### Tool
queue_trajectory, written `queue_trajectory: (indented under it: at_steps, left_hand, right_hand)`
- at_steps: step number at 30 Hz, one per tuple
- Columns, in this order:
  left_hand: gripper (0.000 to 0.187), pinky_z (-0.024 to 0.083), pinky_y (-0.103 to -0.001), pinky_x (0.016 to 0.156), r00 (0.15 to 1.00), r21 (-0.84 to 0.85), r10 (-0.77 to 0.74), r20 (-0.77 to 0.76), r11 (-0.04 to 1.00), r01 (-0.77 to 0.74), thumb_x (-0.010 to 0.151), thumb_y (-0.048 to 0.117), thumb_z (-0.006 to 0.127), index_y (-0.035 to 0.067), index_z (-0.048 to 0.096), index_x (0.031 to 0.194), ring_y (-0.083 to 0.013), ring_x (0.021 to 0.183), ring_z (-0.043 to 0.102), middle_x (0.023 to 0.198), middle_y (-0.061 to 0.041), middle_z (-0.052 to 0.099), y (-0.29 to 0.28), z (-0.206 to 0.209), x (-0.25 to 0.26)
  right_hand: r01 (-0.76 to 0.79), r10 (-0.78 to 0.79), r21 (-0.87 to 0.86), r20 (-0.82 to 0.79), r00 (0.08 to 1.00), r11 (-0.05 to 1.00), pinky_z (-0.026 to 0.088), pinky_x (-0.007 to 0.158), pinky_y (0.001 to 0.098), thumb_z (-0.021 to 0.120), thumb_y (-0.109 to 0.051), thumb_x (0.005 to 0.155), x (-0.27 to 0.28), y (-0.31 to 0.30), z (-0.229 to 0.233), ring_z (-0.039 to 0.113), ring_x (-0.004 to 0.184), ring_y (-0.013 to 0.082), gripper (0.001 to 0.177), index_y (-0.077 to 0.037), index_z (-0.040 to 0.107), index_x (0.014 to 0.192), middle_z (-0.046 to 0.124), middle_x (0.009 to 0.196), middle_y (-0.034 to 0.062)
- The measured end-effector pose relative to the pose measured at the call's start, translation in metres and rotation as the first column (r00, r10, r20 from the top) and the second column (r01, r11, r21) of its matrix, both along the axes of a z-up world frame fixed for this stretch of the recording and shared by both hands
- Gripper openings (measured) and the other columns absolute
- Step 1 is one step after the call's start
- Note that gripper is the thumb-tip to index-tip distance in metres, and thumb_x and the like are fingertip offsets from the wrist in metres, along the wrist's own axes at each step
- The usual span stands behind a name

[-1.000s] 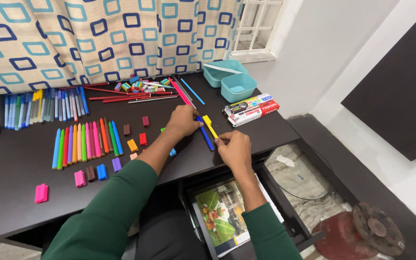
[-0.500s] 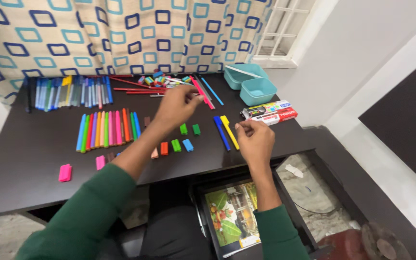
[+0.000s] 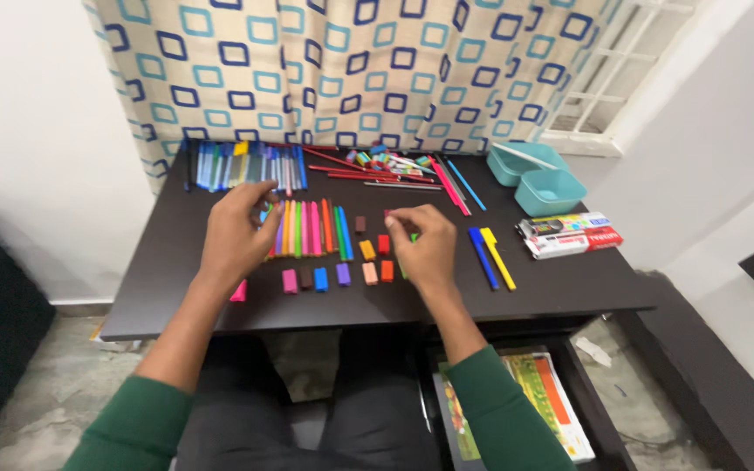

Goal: The person sorts colored pens and markers on a dark table, repeatedly picking up each item, removing its cap, and placing the cap and body in small color-matched piles. The person continues this process across many pens and markers, arranging them into neat rows by color.

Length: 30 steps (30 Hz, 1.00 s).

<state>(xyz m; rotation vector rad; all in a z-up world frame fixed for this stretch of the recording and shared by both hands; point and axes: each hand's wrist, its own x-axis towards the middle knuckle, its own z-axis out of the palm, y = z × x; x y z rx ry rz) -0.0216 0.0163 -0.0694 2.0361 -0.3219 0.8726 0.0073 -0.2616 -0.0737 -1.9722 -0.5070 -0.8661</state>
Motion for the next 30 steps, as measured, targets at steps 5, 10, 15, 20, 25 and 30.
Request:
queue_trajectory:
  at_steps: [5,10,15,20,25,30]
  left_hand:
    - [0.037,0.055,-0.037,0.077,0.981,0.061,0.167,0.094,0.983,-0.173,0.087,0.009,0.074,0.000,0.069,0.122,-0.0286,0.097,0.066,0.105,-0.012,0.072,0.039,-0.028,-0.008]
    - [0.038,0.056,-0.036,0.077,0.981,-0.042,0.186,0.050,0.982,-0.184,0.086,0.010,0.075,0.001,0.070,0.122,-0.0262,0.099,0.066,0.105,-0.011,0.073,0.052,-0.046,-0.008]
    - [0.037,0.059,-0.034,0.075,0.982,-0.141,0.188,0.029,0.973,-0.182,0.086,0.010,0.074,0.001,0.071,0.122,-0.0244,0.099,0.067,0.105,-0.011,0.073,0.054,-0.047,-0.010]
    - [0.036,0.059,-0.032,0.071,0.986,-0.162,0.169,0.008,0.973,-0.166,0.087,0.011,0.073,0.001,0.071,0.122,-0.0238,0.097,0.067,0.105,-0.011,0.074,0.054,-0.045,-0.015]
    - [0.036,0.058,-0.033,0.071,0.983,-0.132,0.183,-0.005,0.974,-0.182,0.086,0.012,0.074,0.001,0.072,0.120,-0.0247,0.097,0.066,0.104,-0.010,0.073,0.052,-0.044,-0.018]
    - [0.037,0.056,-0.035,0.074,0.983,-0.047,0.183,0.025,0.982,-0.181,0.085,0.013,0.074,0.002,0.072,0.120,-0.0266,0.098,0.064,0.103,-0.009,0.073,0.050,-0.044,-0.019]
  right_hand:
    - [0.065,-0.056,-0.255,0.040,0.998,0.965,0.054,0.068,0.0453,0.083,-0.017,0.072,0.017,0.041,-0.005,0.069,0.075,0.0332,0.011,-0.007,0.083,0.075,0.072,0.079,0.0126]
    - [0.071,-0.223,-0.447,-0.298,0.928,0.892,0.058,0.078,0.0446,0.084,-0.026,0.074,0.032,0.059,0.003,0.073,0.078,0.0349,0.019,-0.008,0.082,0.078,0.075,0.080,0.0172]
    - [0.066,-0.322,-0.544,-0.391,0.862,0.836,0.059,0.082,0.0444,0.085,-0.027,0.071,0.048,0.066,0.002,0.074,0.083,0.0363,0.017,-0.012,0.083,0.079,0.077,0.082,0.0173]
    - [0.062,-0.371,-0.589,-0.421,0.828,0.806,0.059,0.083,0.0449,0.081,-0.022,0.069,0.060,0.067,-0.005,0.074,0.086,0.0364,0.016,-0.012,0.083,0.080,0.076,0.084,0.0183]
    - [0.072,-0.422,-0.608,-0.456,0.783,0.790,0.059,0.086,0.0479,0.076,-0.016,0.068,0.063,0.074,-0.003,0.073,0.093,0.0408,0.017,-0.008,0.082,0.081,0.075,0.091,0.0225]
    - [0.091,-0.463,-0.633,-0.452,0.763,0.769,0.057,0.088,0.0511,0.079,-0.020,0.069,0.062,0.079,0.006,0.070,0.102,0.0448,0.031,0.000,0.075,0.092,0.073,0.104,0.0274]
